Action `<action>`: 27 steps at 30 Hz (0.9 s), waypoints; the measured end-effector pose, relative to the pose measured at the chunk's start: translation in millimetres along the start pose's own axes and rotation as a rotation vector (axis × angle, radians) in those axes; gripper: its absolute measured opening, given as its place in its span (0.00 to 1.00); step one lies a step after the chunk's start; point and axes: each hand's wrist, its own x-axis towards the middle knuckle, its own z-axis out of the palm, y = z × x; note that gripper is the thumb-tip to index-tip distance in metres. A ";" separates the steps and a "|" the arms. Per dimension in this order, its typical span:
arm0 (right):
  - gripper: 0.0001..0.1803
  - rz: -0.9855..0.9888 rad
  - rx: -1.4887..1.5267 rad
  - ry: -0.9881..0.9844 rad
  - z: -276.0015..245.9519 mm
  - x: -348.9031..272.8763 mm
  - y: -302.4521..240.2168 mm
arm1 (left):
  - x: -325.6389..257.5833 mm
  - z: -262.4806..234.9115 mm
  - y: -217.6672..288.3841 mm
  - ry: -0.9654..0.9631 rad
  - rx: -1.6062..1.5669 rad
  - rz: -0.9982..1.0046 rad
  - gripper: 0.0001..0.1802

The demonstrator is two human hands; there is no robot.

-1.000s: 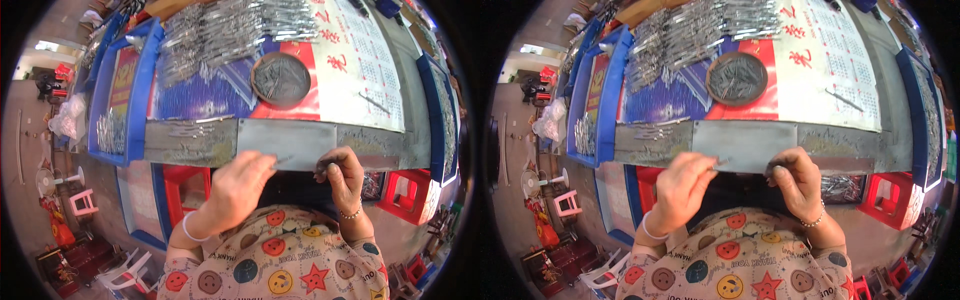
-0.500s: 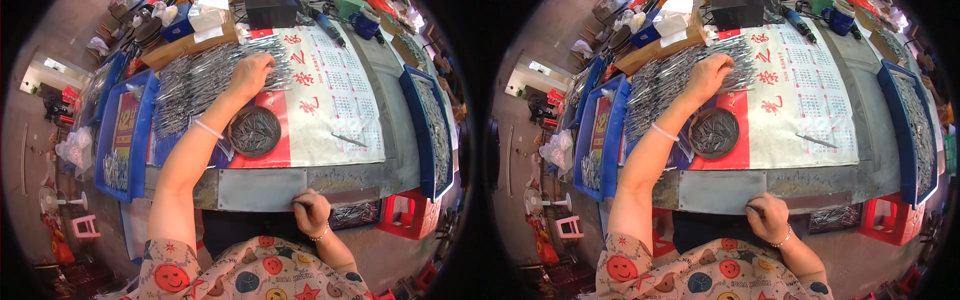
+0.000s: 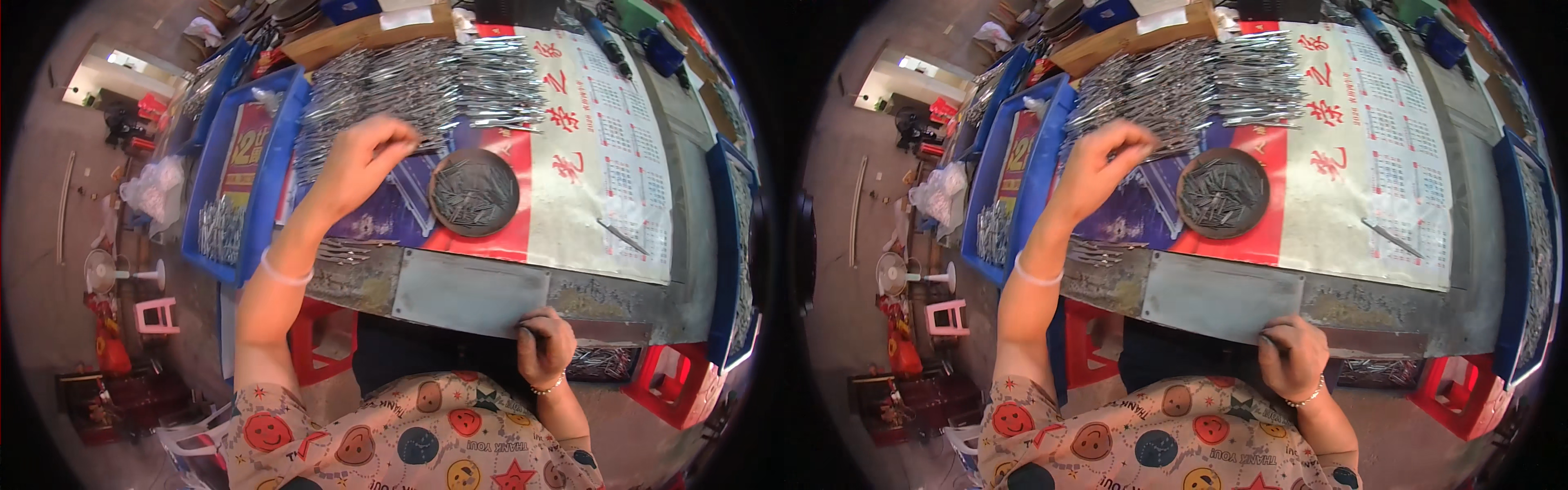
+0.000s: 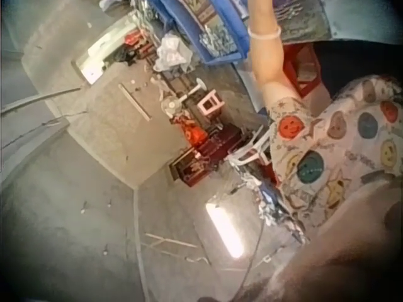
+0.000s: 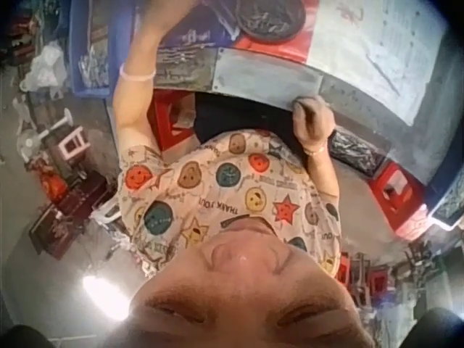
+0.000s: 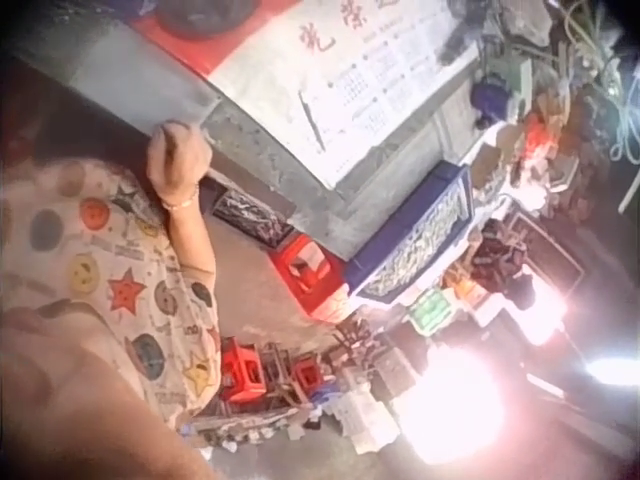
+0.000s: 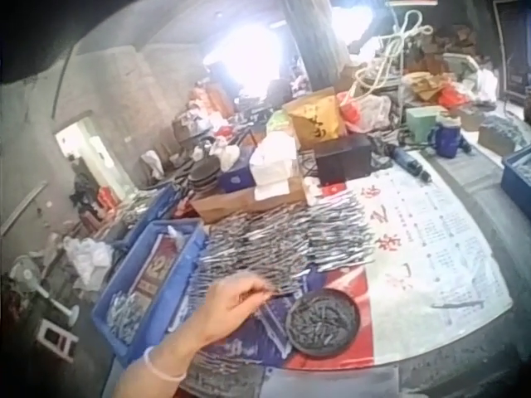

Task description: The recorder is manually assembling small metal strips with metal caps/rings on a workbench in a manufacturing setting.

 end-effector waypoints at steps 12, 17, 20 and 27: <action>0.06 0.061 -0.073 -0.004 10.6 0.3 -8.6 | -134.3 -20.5 -25.0 -0.012 0.110 -0.187 0.08; 0.06 0.108 -0.086 0.022 15.4 -2.0 -9.8 | -118.6 1.1 -35.4 -0.119 0.193 0.047 0.08; 0.05 0.104 -0.108 0.039 17.5 -0.9 -11.1 | -114.0 3.3 -38.1 -0.129 0.236 0.092 0.10; 0.05 0.113 -0.120 0.034 18.4 -1.1 -12.4 | -116.5 0.7 -47.1 -0.104 0.187 0.093 0.09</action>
